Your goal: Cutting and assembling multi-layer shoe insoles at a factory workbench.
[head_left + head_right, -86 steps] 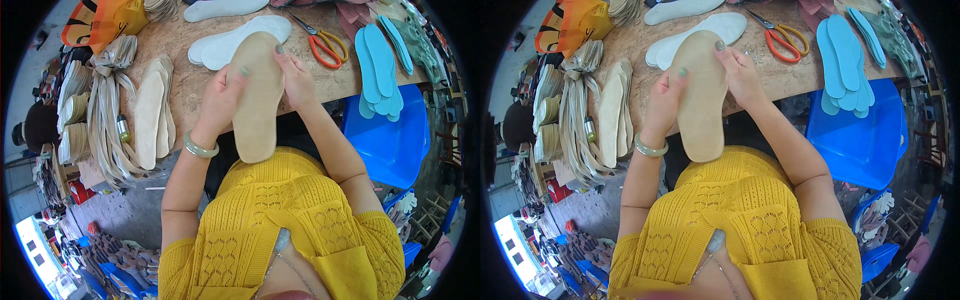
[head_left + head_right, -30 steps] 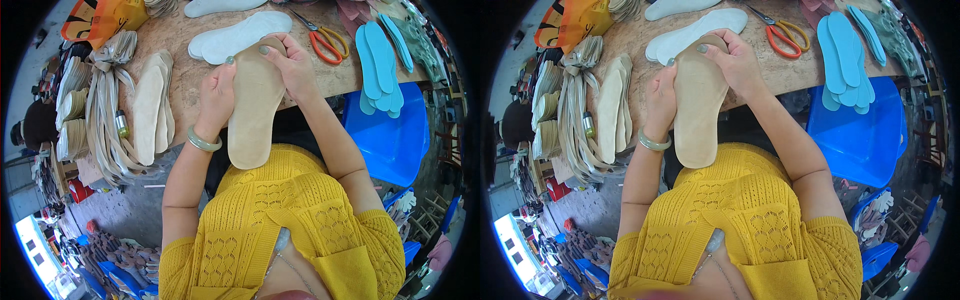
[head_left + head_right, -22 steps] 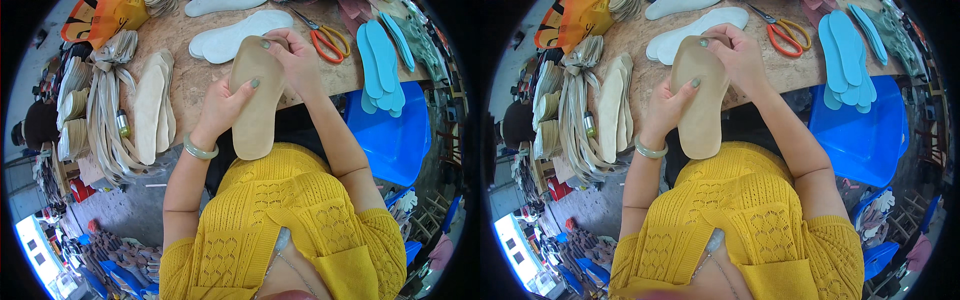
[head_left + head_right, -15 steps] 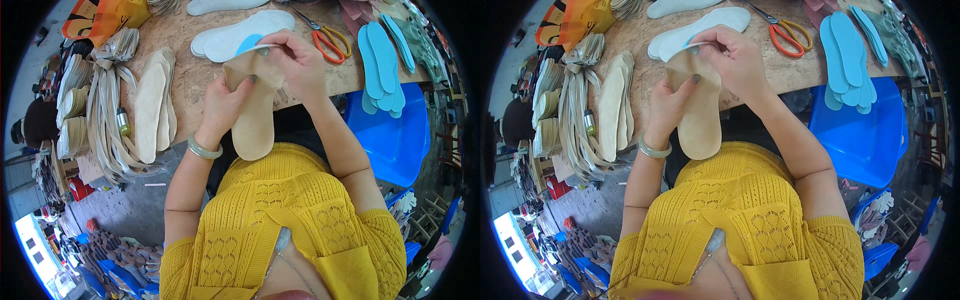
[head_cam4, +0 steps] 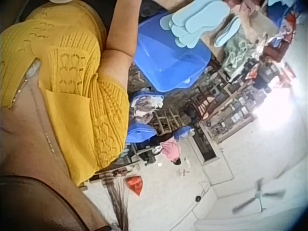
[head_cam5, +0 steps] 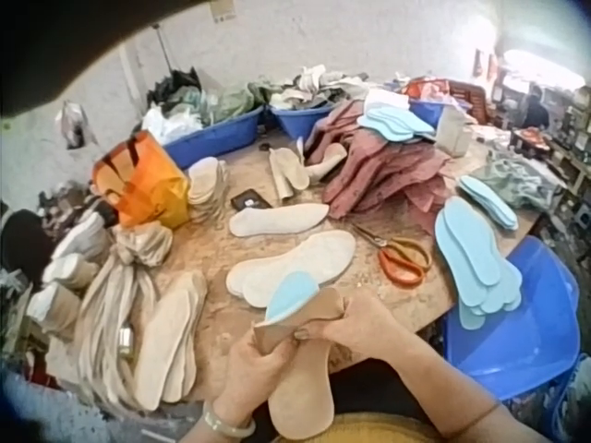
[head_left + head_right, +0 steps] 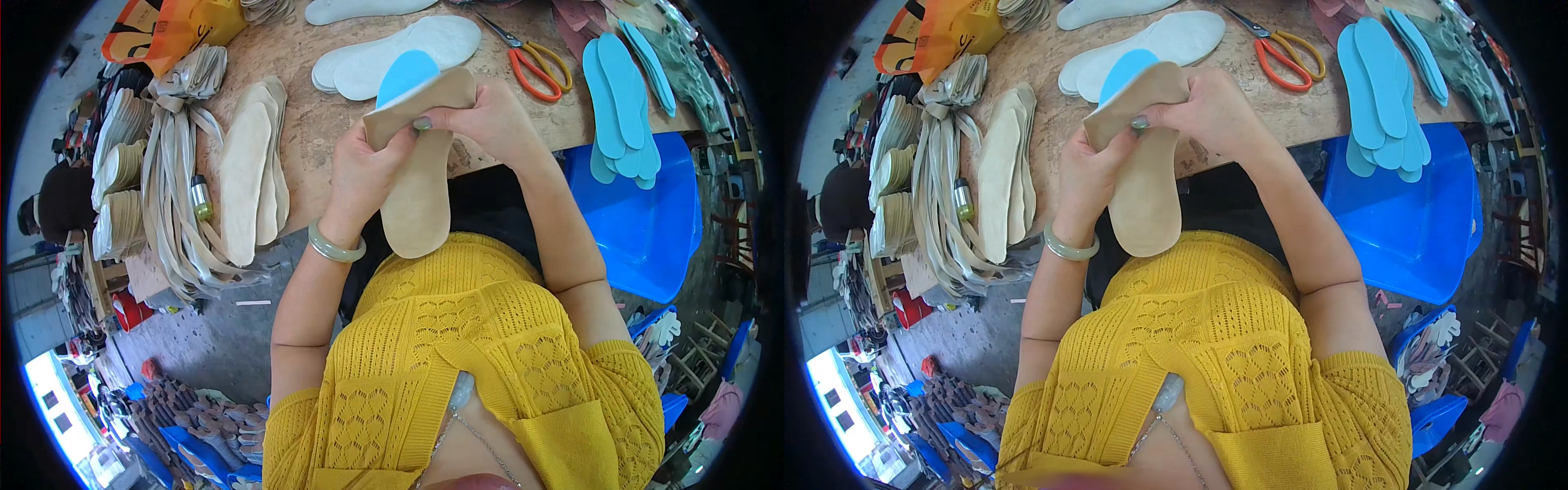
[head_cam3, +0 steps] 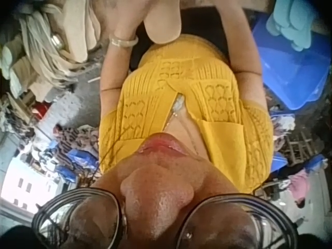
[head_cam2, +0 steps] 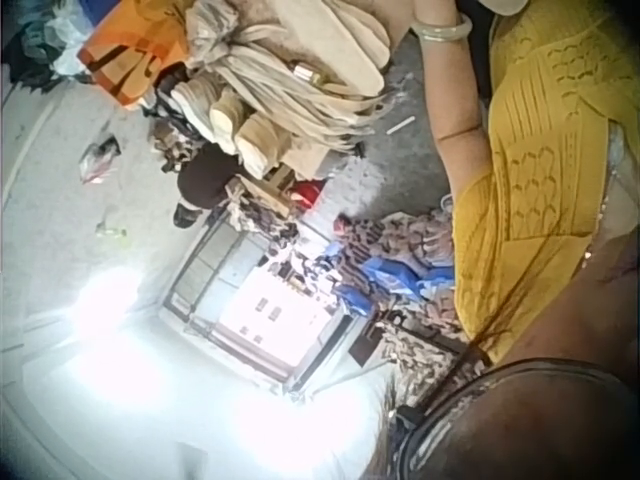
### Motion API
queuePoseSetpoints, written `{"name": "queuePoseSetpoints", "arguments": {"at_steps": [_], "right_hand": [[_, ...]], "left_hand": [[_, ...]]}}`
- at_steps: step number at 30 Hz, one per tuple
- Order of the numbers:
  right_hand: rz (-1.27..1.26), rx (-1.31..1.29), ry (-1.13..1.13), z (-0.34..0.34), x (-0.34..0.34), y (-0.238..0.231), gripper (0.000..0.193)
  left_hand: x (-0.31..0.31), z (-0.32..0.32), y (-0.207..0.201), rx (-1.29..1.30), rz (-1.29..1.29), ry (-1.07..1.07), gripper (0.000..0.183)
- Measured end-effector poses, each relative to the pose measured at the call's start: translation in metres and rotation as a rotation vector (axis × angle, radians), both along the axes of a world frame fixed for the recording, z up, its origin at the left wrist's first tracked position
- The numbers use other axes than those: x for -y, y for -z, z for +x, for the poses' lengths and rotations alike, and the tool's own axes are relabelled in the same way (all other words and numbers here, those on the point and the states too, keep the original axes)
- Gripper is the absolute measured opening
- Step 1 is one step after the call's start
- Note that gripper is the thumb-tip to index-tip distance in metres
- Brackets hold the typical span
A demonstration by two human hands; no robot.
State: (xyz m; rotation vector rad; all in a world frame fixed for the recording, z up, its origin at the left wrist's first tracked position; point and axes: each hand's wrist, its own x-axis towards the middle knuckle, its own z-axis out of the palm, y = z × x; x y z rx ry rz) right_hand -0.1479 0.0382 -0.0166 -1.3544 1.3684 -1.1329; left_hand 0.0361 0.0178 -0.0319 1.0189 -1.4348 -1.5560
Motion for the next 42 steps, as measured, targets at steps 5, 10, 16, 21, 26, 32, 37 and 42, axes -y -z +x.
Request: {"name": "queuePoseSetpoints", "arguments": {"at_steps": [5, 10, 16, 21, 26, 32, 37, 42], "right_hand": [[0.038, 0.062, -0.025, -0.002, 0.005, -0.011, 0.03], [-0.049, -0.007, -0.033, 0.004, 0.004, -0.001, 0.03], [-0.296, -0.241, 0.153, 0.014, 0.009, 0.019, 0.03], [-0.357, -0.143, 0.191, 0.021, 0.011, 0.018, 0.024], [-0.301, -0.034, 0.225, 0.023, 0.016, 0.022, 0.023], [-0.112, 0.417, 0.158, 0.022, 0.02, 0.029, 0.028], [-0.218, 0.415, 0.159, 0.026, 0.016, 0.021, 0.036], [-0.17, 0.499, 0.099, 0.03, 0.018, 0.019, 0.037]], "left_hand": [[-0.003, 0.001, -0.005, 0.063, -0.049, 0.014, 0.023], [-0.003, 0.004, -0.007, 0.022, 0.007, 0.025, 0.025], [-0.006, 0.001, -0.005, -0.157, 0.082, 0.004, 0.027], [-0.003, 0.006, 0.003, -0.067, 0.0, -0.014, 0.025], [-0.005, 0.009, 0.007, -0.067, -0.032, -0.026, 0.022], [0.006, 0.02, 0.02, -0.066, -0.031, -0.007, 0.019], [0.021, 0.014, 0.011, 0.144, -0.265, -0.068, 0.012], [0.031, 0.019, 0.005, 0.045, -0.127, -0.045, 0.019]]}}
